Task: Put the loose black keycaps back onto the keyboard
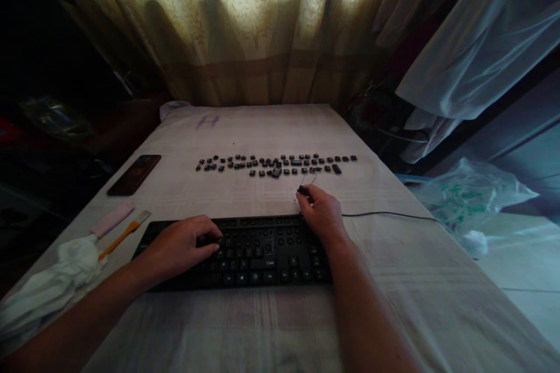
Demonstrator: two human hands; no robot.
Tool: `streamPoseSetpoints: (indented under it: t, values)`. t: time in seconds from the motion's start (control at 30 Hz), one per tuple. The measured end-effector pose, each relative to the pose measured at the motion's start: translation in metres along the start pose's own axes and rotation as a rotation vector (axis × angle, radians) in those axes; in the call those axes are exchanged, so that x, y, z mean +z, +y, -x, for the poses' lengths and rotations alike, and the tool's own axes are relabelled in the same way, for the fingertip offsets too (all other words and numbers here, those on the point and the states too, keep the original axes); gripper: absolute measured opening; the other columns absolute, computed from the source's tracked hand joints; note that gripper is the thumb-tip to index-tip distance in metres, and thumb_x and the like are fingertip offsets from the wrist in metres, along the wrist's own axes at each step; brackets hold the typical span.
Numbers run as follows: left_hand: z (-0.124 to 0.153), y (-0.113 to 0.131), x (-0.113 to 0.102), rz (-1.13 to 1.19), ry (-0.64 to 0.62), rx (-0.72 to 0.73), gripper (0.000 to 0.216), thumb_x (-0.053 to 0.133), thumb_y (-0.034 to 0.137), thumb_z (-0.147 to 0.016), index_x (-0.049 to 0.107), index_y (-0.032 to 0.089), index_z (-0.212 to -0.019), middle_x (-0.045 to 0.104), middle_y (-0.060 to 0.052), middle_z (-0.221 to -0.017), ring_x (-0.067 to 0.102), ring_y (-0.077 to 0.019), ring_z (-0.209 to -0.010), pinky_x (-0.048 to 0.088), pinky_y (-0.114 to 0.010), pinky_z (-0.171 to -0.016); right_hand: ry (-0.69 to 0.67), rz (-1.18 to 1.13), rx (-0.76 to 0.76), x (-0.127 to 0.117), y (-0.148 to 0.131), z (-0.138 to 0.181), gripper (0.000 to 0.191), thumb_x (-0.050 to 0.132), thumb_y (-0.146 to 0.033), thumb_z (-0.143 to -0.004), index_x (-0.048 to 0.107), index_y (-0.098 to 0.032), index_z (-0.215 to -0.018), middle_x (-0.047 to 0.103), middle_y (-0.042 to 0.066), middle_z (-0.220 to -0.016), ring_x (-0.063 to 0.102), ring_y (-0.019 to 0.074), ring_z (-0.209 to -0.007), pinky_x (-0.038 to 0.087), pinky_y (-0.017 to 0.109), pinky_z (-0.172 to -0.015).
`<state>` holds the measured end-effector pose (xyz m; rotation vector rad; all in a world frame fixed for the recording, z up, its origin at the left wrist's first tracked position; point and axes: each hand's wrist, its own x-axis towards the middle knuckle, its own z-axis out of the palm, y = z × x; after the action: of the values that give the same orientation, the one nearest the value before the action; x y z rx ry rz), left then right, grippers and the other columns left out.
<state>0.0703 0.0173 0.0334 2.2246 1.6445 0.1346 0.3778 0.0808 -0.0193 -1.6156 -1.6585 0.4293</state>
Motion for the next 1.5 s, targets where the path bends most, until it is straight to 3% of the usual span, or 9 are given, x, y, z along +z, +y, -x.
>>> streamPoseSetpoints:
  t: [0.3,0.53,0.8,1.13,1.37,1.5]
  values:
    - [0.006,0.007,-0.004,-0.128,-0.005,0.047,0.018,0.061,0.031,-0.083,0.071,0.029,-0.097,0.072,0.0,-0.1,0.065,-0.0223,-0.094,0.047,-0.035,-0.082,0.014,-0.002,0.002,0.0,-0.001,0.001,0.023,0.059,-0.036,-0.079,0.072,-0.021,-0.09,0.075,0.006,-0.082,0.07,0.0232,-0.074,0.054,0.035,-0.072]
    - [0.007,0.004,-0.001,-0.096,0.023,0.053,0.024,0.064,0.031,-0.081,0.07,0.028,-0.104,0.072,0.0,-0.103,0.065,-0.0231,-0.095,0.048,-0.037,-0.083,0.003,-0.003,0.023,-0.001,-0.003,0.001,0.024,0.058,-0.036,-0.078,0.072,-0.02,-0.09,0.075,0.006,-0.079,0.068,0.0225,-0.07,0.053,0.035,-0.07]
    - [0.007,0.003,-0.002,-0.116,0.025,0.074,0.016,0.063,0.03,-0.083,0.072,0.026,-0.096,0.072,0.0,-0.098,0.066,-0.0208,-0.089,0.049,-0.034,-0.079,-0.007,0.021,-0.013,-0.002,-0.003,0.001,0.022,0.058,-0.035,-0.08,0.071,-0.02,-0.089,0.075,0.006,-0.08,0.069,0.0217,-0.071,0.053,0.033,-0.069]
    - [0.012,0.017,-0.002,-0.414,0.1,0.238,0.012,0.06,0.023,-0.087,0.072,0.022,-0.092,0.07,-0.004,-0.088,0.065,-0.0228,-0.08,0.047,-0.036,-0.071,0.007,0.018,-0.036,-0.002,-0.004,0.002,0.019,0.06,-0.031,-0.08,0.072,-0.02,-0.09,0.075,0.006,-0.08,0.07,0.0222,-0.07,0.054,0.034,-0.067]
    - [0.011,0.012,0.0,-0.4,0.125,0.272,0.02,0.062,0.021,-0.086,0.069,0.023,-0.105,0.073,-0.004,-0.098,0.068,-0.0243,-0.084,0.049,-0.038,-0.071,0.005,0.033,-0.021,-0.003,-0.005,0.001,0.019,0.06,-0.031,-0.079,0.072,-0.02,-0.089,0.075,0.006,-0.078,0.069,0.0219,-0.069,0.053,0.034,-0.067]
    - [0.01,0.008,0.006,-0.337,0.162,0.284,0.018,0.062,0.021,-0.086,0.068,0.024,-0.103,0.074,-0.003,-0.102,0.069,-0.023,-0.088,0.05,-0.037,-0.074,0.01,0.038,-0.035,-0.003,-0.005,0.002,0.02,0.059,-0.033,-0.08,0.072,-0.021,-0.089,0.075,0.006,-0.078,0.069,0.0217,-0.07,0.053,0.034,-0.068]
